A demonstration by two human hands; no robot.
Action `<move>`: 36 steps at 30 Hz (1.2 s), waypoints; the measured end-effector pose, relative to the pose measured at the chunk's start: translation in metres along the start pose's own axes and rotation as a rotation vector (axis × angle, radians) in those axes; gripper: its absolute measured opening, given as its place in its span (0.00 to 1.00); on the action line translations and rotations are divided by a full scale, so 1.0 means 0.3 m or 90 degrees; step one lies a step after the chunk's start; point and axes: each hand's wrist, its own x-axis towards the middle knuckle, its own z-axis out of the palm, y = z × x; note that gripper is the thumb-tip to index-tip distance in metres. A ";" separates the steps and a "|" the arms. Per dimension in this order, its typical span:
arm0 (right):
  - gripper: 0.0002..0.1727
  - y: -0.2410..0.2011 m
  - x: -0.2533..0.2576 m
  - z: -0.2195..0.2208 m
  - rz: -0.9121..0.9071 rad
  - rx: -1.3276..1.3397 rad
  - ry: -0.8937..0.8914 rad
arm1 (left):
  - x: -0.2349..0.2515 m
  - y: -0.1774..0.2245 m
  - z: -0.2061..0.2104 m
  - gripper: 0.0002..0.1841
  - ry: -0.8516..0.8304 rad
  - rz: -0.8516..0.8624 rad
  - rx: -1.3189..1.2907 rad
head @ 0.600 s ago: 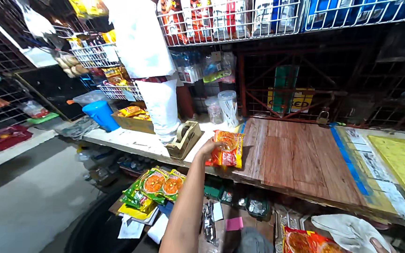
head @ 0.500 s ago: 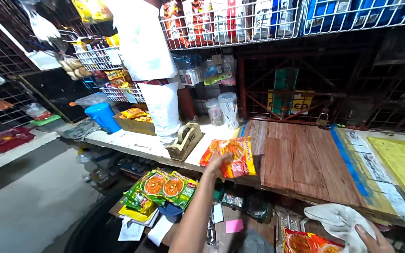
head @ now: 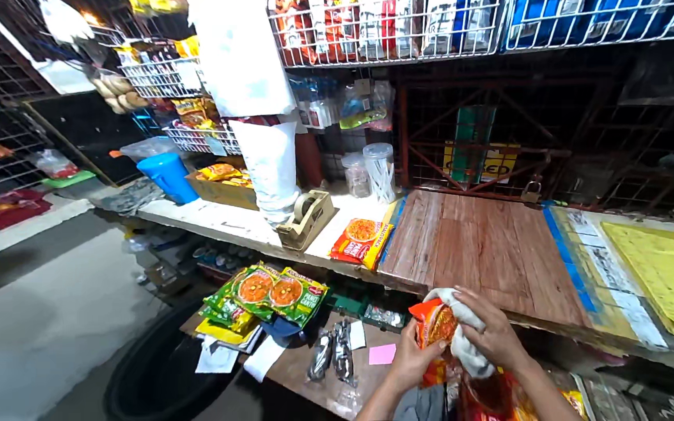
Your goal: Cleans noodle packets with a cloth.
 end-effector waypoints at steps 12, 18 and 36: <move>0.21 -0.164 0.052 0.104 -0.176 -0.032 -0.223 | -0.098 0.019 0.006 0.23 -0.057 -0.096 0.371; 0.25 -0.011 0.073 -0.014 0.190 0.059 -0.246 | -0.083 -0.038 -0.023 0.30 0.040 -0.050 -0.023; 0.13 -0.218 0.070 0.181 0.650 0.754 0.389 | -0.014 0.053 0.139 0.27 0.418 0.101 -0.339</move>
